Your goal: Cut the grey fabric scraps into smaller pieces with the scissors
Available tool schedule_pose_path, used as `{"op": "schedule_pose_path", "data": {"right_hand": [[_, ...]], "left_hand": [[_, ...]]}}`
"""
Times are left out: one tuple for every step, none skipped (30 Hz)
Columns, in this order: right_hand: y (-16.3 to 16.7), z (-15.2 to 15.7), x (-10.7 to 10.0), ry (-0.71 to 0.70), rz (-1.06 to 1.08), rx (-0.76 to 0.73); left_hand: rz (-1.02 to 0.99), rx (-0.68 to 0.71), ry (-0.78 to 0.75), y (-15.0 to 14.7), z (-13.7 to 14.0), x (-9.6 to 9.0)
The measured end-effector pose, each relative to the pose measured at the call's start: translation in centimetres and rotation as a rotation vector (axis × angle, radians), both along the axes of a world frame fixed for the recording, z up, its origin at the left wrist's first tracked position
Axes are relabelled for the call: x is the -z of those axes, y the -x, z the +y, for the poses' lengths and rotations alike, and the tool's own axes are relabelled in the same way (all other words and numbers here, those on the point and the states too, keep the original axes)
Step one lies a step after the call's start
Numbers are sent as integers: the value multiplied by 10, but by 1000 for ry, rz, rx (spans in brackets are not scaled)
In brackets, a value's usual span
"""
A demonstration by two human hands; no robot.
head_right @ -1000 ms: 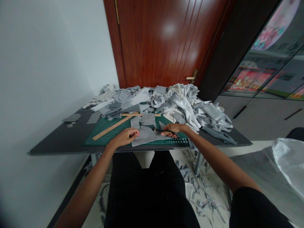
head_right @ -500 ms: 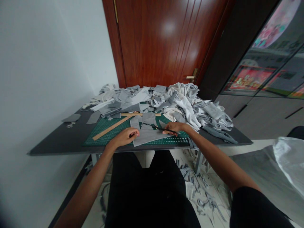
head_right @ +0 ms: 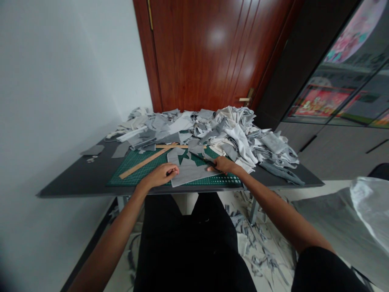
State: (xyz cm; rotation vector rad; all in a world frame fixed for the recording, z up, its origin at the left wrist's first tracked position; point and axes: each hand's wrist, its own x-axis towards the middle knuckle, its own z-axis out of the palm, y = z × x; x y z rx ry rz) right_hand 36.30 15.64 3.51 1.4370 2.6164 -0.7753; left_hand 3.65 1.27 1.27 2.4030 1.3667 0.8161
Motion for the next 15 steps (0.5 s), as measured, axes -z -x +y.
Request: {"op": "schedule_pose_path", "data": {"right_hand": [[0, 2, 1, -15, -15, 34], [-1, 4, 1, -32, -33, 56], [-3, 6, 0, -58, -53, 70], [-5, 8, -2, -87, -73, 70], [-8, 10, -4, -110, -88, 58], [-10, 11, -7, -117, -95, 34], [-13, 12, -10, -107, -93, 1], [-16, 12, -14, -84, -87, -39], [-19, 12, -18, -52, -85, -81], [-22, 11, -22, -20, -91, -124], [-24, 11, -26, 6, -105, -165], [-26, 9, -30, 30, -123, -205], [-28, 8, -34, 53, -139, -243], [-30, 7, -38, 70, -151, -274], [-32, 5, -42, 73, -161, -291]], "left_hand": [[-2, 1, 1, 0, 0, 0], [-8, 4, 0, 0, 0, 1], [-15, 7, -2, 1, 0, 2], [-23, 9, -3, 1, 1, 3], [-31, 9, -2, 1, 1, 4], [-37, 7, 0, 2, 1, 5], [-41, 4, 4, 2, 1, 5], [-43, 3, 9, 2, 1, 5], [-43, 3, 12, 3, 2, 6], [-40, 8, 15, 3, 2, 5], [-33, 15, 14, 2, 2, 5], [-23, 24, 10, 2, 2, 5], [-13, 34, 4, 2, 3, 4], [-5, 45, -2, 2, 3, 4], [0, 54, -8, 2, 4, 4]]}}
